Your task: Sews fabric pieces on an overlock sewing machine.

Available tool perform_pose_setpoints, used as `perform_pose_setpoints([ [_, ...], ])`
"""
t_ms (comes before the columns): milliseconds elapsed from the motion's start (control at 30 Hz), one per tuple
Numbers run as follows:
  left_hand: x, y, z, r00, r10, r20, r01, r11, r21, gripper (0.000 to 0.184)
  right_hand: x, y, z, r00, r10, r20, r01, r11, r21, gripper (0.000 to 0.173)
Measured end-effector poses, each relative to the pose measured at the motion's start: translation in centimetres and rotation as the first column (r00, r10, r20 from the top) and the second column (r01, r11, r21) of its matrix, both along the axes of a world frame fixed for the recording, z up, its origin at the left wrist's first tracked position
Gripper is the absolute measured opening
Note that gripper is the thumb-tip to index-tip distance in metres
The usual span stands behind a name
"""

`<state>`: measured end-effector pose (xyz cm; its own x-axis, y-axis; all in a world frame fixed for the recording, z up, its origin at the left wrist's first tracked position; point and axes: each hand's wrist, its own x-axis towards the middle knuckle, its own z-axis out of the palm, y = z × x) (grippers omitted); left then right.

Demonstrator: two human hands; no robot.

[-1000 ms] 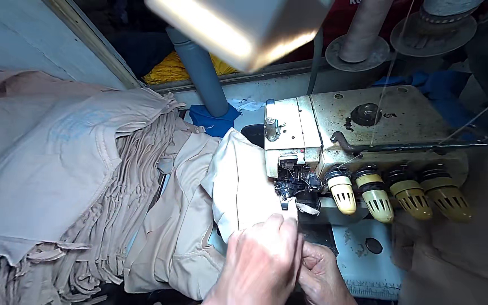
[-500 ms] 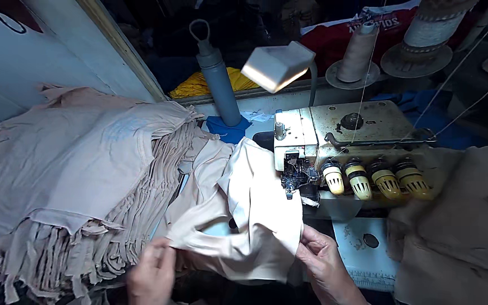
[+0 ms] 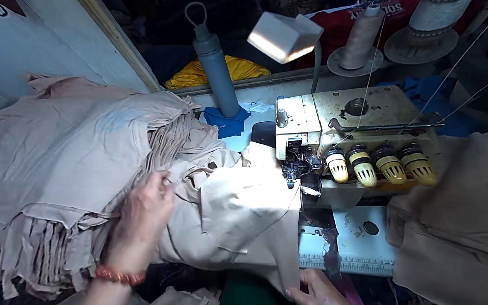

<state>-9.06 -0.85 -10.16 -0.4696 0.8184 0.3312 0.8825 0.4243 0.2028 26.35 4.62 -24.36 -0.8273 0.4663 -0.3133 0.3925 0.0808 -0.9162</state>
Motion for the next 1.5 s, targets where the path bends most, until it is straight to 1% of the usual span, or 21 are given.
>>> perform_pose_setpoints([
  [67,7.1,0.3,-2.1,0.980,-0.199,0.028,0.190,0.962,0.196,0.030,0.6,-0.4,-0.8,0.999,-0.033,-0.019,0.035,0.994,0.103,0.031],
  [100,10.6,0.5,-3.6,0.955,-0.289,0.063,0.262,0.926,0.272,0.036,0.9,-0.6,-1.2,0.993,-0.021,-0.114,0.039,0.987,0.159,0.029],
  [167,15.2,1.0,-6.9,0.936,-0.353,-0.008,0.333,0.877,0.346,0.044,1.1,-1.0,-1.5,0.943,0.076,-0.323,-0.001,0.974,0.227,0.023],
  [200,16.1,1.3,-8.6,0.939,-0.333,-0.079,0.338,0.864,0.373,0.041,1.2,-1.1,-1.5,0.914,0.116,-0.388,-0.030,0.975,0.221,0.022],
  [267,16.3,1.9,-10.6,0.943,-0.279,-0.183,0.332,0.844,0.420,0.024,1.5,-1.1,-1.1,0.888,0.152,-0.435,-0.067,0.977,0.204,0.021],
  [300,16.1,2.1,-10.9,0.943,-0.266,-0.200,0.329,0.837,0.437,0.018,1.7,-1.0,-1.0,0.887,0.167,-0.431,-0.079,0.973,0.215,0.022],
  [367,15.6,2.3,-10.6,0.945,-0.274,-0.181,0.327,0.824,0.463,0.018,2.4,-0.7,-0.9,0.897,0.179,-0.405,-0.085,0.968,0.238,0.023],
  [467,15.6,2.1,-9.7,0.943,-0.333,-0.013,0.291,0.805,0.518,0.015,3.2,-0.6,0.2,0.925,0.107,-0.365,-0.015,0.969,0.245,0.024],
  [533,16.0,1.8,-8.6,0.911,-0.383,0.154,0.235,0.788,0.569,0.010,3.1,-0.5,1.5,0.916,-0.084,-0.392,0.186,0.955,0.230,0.027],
  [567,16.2,1.8,-7.8,0.892,-0.396,0.219,0.202,0.782,0.590,0.011,2.9,-0.2,2.1,0.878,-0.208,-0.432,0.318,0.927,0.201,0.028],
  [633,16.1,1.6,-6.4,0.890,-0.383,0.247,0.181,0.794,0.581,0.016,2.1,1.1,3.0,0.763,-0.396,-0.511,0.507,0.857,0.092,0.030],
  [700,15.4,1.6,-4.9,0.925,-0.360,0.123,0.247,0.814,0.526,0.018,1.0,2.9,3.5,0.661,-0.482,-0.575,0.554,0.831,-0.059,0.033],
  [767,14.6,2.0,-3.6,0.932,-0.363,-0.003,0.320,0.817,0.479,0.020,-0.4,4.4,2.9,0.592,-0.502,-0.631,0.481,0.848,-0.223,0.037],
  [867,13.6,2.6,-2.0,0.888,-0.460,-0.026,0.426,0.799,0.424,0.019,-1.7,4.9,3.0,0.589,-0.501,-0.634,0.288,0.864,-0.414,0.035],
  [1000,12.7,2.1,0.3,0.809,-0.582,0.080,0.540,0.790,0.290,0.019,-1.3,3.8,3.8,0.640,-0.450,-0.623,0.236,0.887,-0.397,0.016],
  [1067,13.1,1.6,1.9,0.769,-0.612,0.184,0.583,0.790,0.189,0.018,-0.6,3.1,4.2,0.656,-0.457,-0.601,0.264,0.884,-0.385,0.015],
  [1167,14.4,1.3,2.4,0.735,-0.637,0.230,0.640,0.765,0.073,0.017,0.1,2.2,4.6,0.667,-0.448,-0.595,0.295,0.892,-0.341,0.015],
  [1267,15.8,1.9,1.6,0.731,-0.650,0.208,0.660,0.751,0.024,0.016,-0.2,2.1,4.8,0.661,-0.443,-0.606,0.330,0.897,-0.295,0.009],
  [1367,16.3,3.8,0.3,0.761,-0.643,0.085,0.643,0.765,0.029,0.016,-1.5,3.0,5.9,0.650,-0.490,-0.581,0.410,0.870,-0.275,0.008],
  [1433,16.0,5.6,-0.8,0.775,-0.631,-0.030,0.631,0.771,0.085,0.019,-2.6,3.8,6.6,0.632,-0.519,-0.576,0.458,0.849,-0.263,0.009],
  [1500,15.9,7.1,-1.5,0.801,-0.595,-0.068,0.597,0.789,0.146,0.021,-3.7,4.5,6.8,0.591,-0.556,-0.584,0.504,0.820,-0.270,0.011],
])
